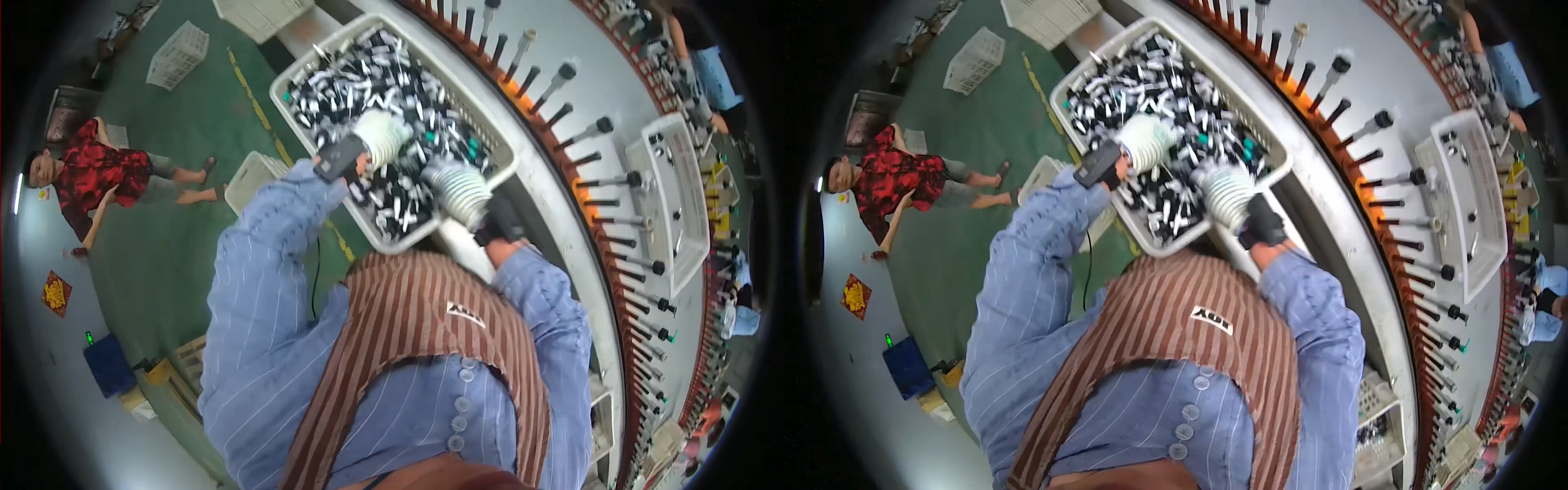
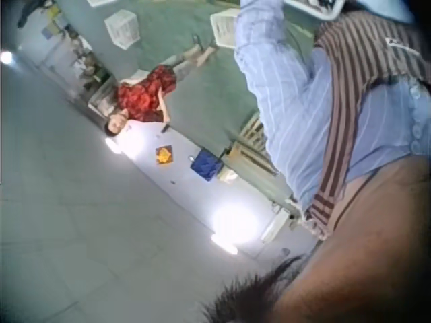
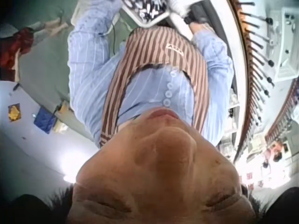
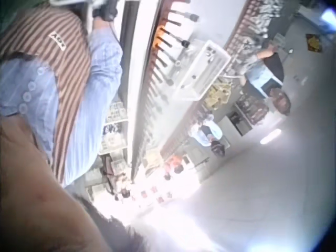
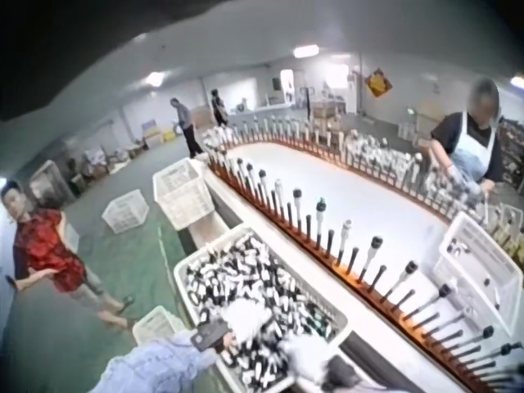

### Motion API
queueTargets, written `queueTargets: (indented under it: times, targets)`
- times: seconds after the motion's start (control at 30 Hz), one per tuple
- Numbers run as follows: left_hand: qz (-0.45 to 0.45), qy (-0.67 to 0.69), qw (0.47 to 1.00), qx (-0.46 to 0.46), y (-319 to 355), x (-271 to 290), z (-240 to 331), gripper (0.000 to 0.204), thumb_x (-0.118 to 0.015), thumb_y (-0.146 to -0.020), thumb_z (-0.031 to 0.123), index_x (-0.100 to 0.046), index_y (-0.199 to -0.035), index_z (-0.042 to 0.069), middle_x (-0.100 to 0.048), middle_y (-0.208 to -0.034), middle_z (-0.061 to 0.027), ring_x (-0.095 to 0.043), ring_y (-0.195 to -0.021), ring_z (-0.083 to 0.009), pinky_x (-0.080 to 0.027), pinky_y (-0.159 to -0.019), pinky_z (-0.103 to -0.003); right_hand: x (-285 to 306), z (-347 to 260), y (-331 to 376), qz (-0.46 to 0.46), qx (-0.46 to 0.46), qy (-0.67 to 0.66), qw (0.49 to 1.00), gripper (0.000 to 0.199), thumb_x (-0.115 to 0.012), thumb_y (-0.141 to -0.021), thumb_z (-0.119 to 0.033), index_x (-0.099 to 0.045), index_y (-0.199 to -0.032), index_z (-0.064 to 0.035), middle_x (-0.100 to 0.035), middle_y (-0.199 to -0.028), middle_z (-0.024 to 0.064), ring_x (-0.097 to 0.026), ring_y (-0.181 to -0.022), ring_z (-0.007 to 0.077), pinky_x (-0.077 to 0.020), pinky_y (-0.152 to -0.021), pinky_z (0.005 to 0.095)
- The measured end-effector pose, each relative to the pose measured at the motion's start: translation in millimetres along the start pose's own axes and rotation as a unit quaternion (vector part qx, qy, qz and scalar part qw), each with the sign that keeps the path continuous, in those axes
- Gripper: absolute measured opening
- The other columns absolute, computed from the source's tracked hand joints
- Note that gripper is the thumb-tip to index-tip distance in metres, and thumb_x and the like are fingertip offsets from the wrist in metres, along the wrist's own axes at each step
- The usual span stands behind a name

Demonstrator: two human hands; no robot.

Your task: Place plastic pump components from a bin onto the pegs of a rotating assembly conveyor.

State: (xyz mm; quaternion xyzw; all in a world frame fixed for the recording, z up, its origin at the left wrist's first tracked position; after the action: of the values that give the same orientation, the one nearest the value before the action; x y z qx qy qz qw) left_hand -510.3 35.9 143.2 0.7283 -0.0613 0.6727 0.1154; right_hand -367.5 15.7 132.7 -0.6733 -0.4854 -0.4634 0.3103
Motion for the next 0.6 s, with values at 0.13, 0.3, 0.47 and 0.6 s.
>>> queueTargets:
  times: [0.13,0.3,0.47,0.6]
  targets:
    - [-0.07,0.029,0.997,0.018,24.3,-2.0,-10.1,0.012,-0.062,-0.08,0.015,-0.069,-0.091,0.015,-0.064,-0.086,-0.0138,-0.067,-0.073,-0.0337,-0.055,-0.061,-0.045,-54.3,45.2,-15.9,-0.016,-0.248,-0.029,0.968,0.035,-0.053,-0.096,-0.03,-0.063,-0.114,-0.003,-0.067,-0.105,0.0246,-0.067,-0.099,0.0355,-0.0539,-0.084,0.0464]
    - [0.048,0.241,0.964,0.097,63.8,30.1,-10.9,0.018,-0.064,-0.081,0.011,-0.071,-0.097,0.013,-0.063,-0.097,-0.0134,-0.064,-0.087,-0.0368,-0.054,-0.078,-0.046,-65.0,33.9,-19.8,-0.085,-0.187,0.023,0.978,0.034,-0.049,-0.098,-0.029,-0.064,-0.11,-0.0019,-0.071,-0.093,0.0228,-0.071,-0.085,0.0376,-0.0557,-0.076,0.0476]
    - [0.226,0.756,0.593,0.158,86.9,38.9,-28.8,0.014,-0.06,-0.09,0.01,-0.063,-0.103,0.008,-0.055,-0.096,0.0004,-0.056,-0.08,-0.0095,-0.049,-0.071,-0.023,-8.2,24.2,6.8,0.026,-0.162,-0.053,0.985,0.028,-0.052,-0.093,-0.018,-0.061,-0.113,0.0004,-0.069,-0.089,0.0258,-0.069,-0.083,0.0377,-0.0556,-0.075,0.0475]
    - [0.345,0.569,0.733,0.143,80.9,91.2,-10.3,0.025,-0.057,-0.083,-0.005,-0.06,-0.102,0.009,-0.055,-0.088,0.0007,-0.05,-0.07,-0.0088,-0.047,-0.06,-0.025,60.5,21.5,62.7,0.216,-0.197,-0.274,0.916,0.035,-0.069,-0.087,-0.034,-0.066,-0.1,-0.002,-0.068,-0.092,0.0235,-0.068,-0.084,0.0369,-0.0525,-0.074,0.0441]
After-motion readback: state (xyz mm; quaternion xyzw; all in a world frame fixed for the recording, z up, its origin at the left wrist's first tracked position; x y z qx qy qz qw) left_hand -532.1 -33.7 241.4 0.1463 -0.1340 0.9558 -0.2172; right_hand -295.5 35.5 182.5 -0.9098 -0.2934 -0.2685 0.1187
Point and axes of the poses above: each hand's wrist, its own y-axis away from the middle knuckle, its own x-axis out of the back of the hand, z = x × y, the point moved 8 cm from there along -y, towards the middle knuckle
